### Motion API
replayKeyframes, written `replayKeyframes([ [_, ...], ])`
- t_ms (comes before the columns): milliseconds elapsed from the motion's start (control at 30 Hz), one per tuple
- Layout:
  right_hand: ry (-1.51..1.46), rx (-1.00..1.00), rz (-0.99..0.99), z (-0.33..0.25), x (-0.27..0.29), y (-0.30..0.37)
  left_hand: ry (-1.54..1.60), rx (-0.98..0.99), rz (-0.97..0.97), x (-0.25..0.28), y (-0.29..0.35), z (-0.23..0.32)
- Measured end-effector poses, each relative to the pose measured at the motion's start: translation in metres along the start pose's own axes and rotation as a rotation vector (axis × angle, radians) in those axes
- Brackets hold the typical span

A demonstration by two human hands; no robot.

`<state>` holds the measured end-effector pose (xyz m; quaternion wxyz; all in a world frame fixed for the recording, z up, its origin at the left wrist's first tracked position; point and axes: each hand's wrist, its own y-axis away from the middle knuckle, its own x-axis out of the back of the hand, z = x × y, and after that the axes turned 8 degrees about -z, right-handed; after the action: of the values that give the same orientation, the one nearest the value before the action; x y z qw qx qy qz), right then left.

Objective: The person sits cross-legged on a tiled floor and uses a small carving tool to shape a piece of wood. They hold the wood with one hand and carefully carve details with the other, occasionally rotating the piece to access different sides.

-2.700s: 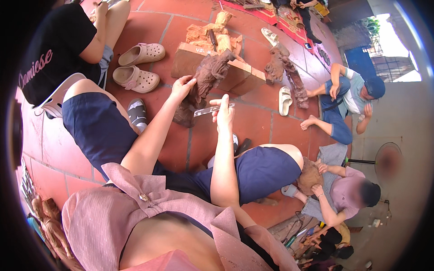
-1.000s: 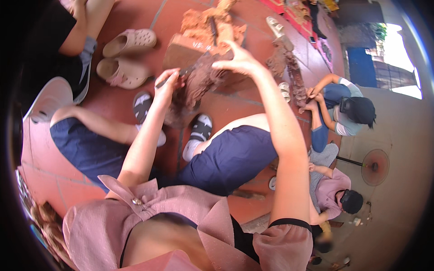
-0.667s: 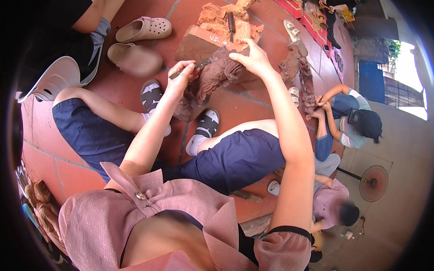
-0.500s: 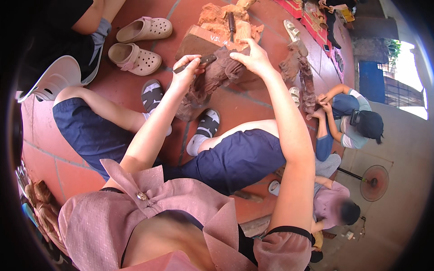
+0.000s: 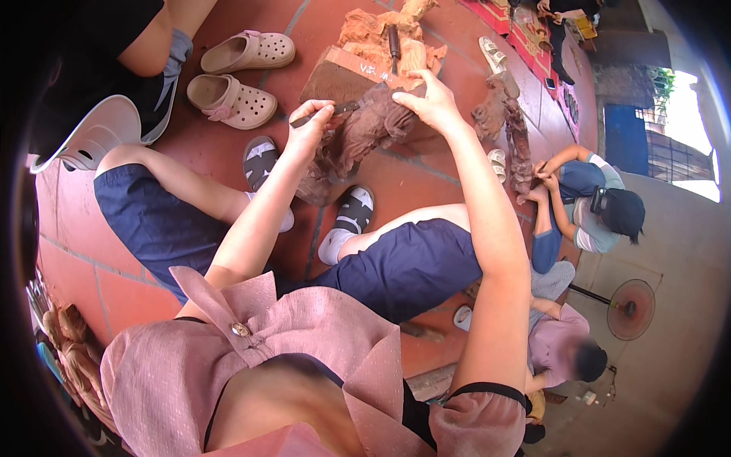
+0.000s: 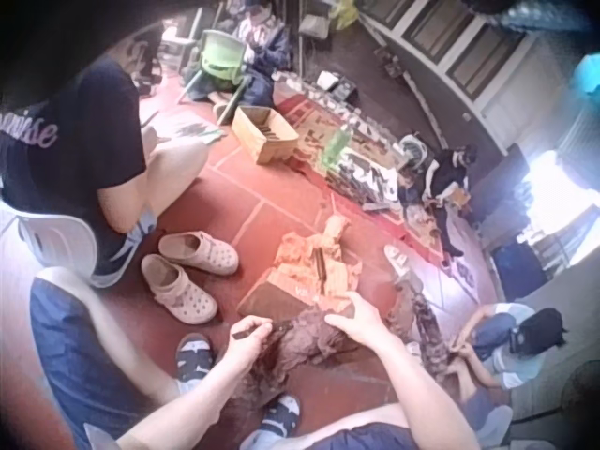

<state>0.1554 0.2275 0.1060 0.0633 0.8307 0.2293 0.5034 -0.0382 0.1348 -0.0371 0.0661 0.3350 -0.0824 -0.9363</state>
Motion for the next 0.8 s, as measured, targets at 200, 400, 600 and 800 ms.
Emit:
replayKeyframes([
  [200, -0.044, -0.036, 0.003, -0.006, 0.002, 0.000, -0.027, -0.009, 0.005, -0.007, -0.003, -0.001],
  [400, -0.033, -0.008, 0.026, 0.003, -0.001, 0.002, -0.070, -0.031, -0.042, -0.022, 0.000, 0.025],
  [600, 0.046, 0.023, 0.072, 0.004, -0.004, -0.002, 0.098, 0.037, -0.059, -0.016, -0.008, 0.026],
  [800, 0.090, 0.034, 0.082, 0.004, -0.003, -0.001, 0.079, 0.066, -0.025, -0.011, -0.005, 0.029],
])
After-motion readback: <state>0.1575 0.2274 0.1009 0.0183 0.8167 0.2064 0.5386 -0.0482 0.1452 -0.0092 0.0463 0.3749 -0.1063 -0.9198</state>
